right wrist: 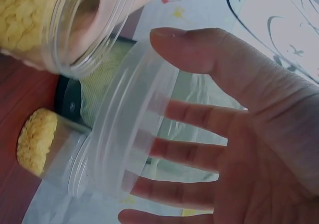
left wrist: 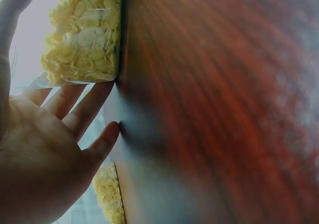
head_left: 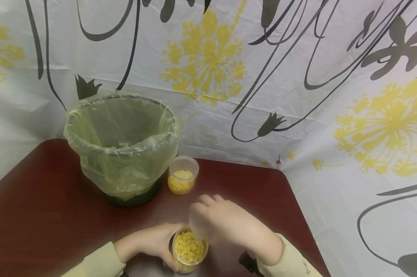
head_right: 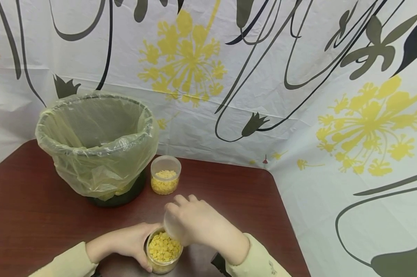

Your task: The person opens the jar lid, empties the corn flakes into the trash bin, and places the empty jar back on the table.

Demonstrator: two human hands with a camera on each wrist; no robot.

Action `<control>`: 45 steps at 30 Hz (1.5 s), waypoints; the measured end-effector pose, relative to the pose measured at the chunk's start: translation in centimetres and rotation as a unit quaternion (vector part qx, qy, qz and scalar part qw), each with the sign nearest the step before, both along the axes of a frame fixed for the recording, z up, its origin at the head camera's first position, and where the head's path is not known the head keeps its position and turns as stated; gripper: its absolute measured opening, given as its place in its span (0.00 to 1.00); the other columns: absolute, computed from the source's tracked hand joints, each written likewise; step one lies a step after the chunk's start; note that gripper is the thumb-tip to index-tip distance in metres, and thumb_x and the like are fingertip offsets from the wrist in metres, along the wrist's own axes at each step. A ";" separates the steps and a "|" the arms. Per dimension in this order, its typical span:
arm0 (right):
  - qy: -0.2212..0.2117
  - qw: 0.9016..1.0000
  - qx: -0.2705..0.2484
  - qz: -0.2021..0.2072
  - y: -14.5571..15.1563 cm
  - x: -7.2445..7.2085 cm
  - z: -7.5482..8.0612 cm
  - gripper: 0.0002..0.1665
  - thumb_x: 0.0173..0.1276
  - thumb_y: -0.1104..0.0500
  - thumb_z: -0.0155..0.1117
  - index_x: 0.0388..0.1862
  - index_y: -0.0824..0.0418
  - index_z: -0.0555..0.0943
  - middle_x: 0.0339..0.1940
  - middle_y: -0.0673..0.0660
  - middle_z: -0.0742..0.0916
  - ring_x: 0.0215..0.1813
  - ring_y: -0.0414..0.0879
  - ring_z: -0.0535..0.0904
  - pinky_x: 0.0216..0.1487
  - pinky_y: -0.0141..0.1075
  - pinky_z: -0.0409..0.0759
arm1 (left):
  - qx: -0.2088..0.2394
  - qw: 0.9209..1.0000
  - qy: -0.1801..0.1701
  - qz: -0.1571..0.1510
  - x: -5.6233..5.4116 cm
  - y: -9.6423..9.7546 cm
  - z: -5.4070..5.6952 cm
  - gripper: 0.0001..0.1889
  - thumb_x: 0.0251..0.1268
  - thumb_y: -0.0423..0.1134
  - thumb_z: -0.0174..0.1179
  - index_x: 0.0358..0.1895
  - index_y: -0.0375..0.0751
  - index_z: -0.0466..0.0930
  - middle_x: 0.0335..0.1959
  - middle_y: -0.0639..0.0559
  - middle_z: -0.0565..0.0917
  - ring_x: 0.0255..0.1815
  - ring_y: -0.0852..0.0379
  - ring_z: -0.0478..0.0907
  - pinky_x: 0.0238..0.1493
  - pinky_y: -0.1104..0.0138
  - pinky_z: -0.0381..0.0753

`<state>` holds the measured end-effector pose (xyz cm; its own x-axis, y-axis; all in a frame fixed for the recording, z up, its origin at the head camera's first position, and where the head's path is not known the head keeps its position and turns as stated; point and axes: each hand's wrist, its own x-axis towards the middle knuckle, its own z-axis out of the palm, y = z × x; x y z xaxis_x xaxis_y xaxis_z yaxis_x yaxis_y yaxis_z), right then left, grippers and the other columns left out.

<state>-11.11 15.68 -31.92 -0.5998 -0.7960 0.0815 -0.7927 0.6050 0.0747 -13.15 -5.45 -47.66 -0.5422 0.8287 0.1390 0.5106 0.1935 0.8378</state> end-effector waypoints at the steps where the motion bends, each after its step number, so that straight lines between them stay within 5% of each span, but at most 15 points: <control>1: -0.006 1.000 -0.003 -0.005 0.2 -0.2 0.0 0.23 0.46 0.52 0.71 0.44 0.50 0.78 0.38 0.46 0.76 0.34 0.47 0.72 0.34 0.36 0.74 | 0.001 1.000 0.006 0.002 0.0 0.0 -0.1 0.47 0.33 0.51 0.80 0.65 0.53 0.66 0.52 0.66 0.77 0.52 0.67 0.73 0.55 0.68 0.71; 10: -0.040 0.997 -0.023 -0.056 1.9 -1.4 0.1 0.38 0.34 0.54 0.76 0.50 0.52 0.77 0.42 0.47 0.76 0.39 0.47 0.72 0.41 0.38 0.76 | 0.032 0.999 -0.003 -0.008 0.3 0.0 -0.4 0.49 0.32 0.47 0.81 0.66 0.55 0.66 0.55 0.65 0.77 0.54 0.65 0.73 0.57 0.67 0.70; 23: -0.088 0.986 -0.052 -0.128 4.1 -2.5 -0.5 0.43 0.34 0.53 0.77 0.56 0.56 0.75 0.50 0.50 0.77 0.44 0.50 0.76 0.44 0.42 0.77 | 0.020 1.000 0.000 0.005 0.4 -0.1 -0.2 0.49 0.32 0.48 0.81 0.66 0.55 0.67 0.53 0.65 0.78 0.53 0.66 0.74 0.56 0.67 0.71; 45: -0.136 0.959 -0.073 -0.238 6.2 -4.0 -5.1 0.42 0.35 0.54 0.78 0.55 0.59 0.76 0.49 0.57 0.79 0.43 0.57 0.78 0.43 0.47 0.76 | 0.014 1.000 -0.003 0.013 0.3 -0.2 0.0 0.50 0.31 0.49 0.81 0.67 0.53 0.67 0.54 0.65 0.77 0.54 0.65 0.73 0.57 0.66 0.71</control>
<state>-15.10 21.86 -37.01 -0.9074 -0.4185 -0.0397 -0.4020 0.8914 -0.2093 -12.86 -5.64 -47.67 -0.5647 0.8099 0.1589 0.5001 0.1826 0.8465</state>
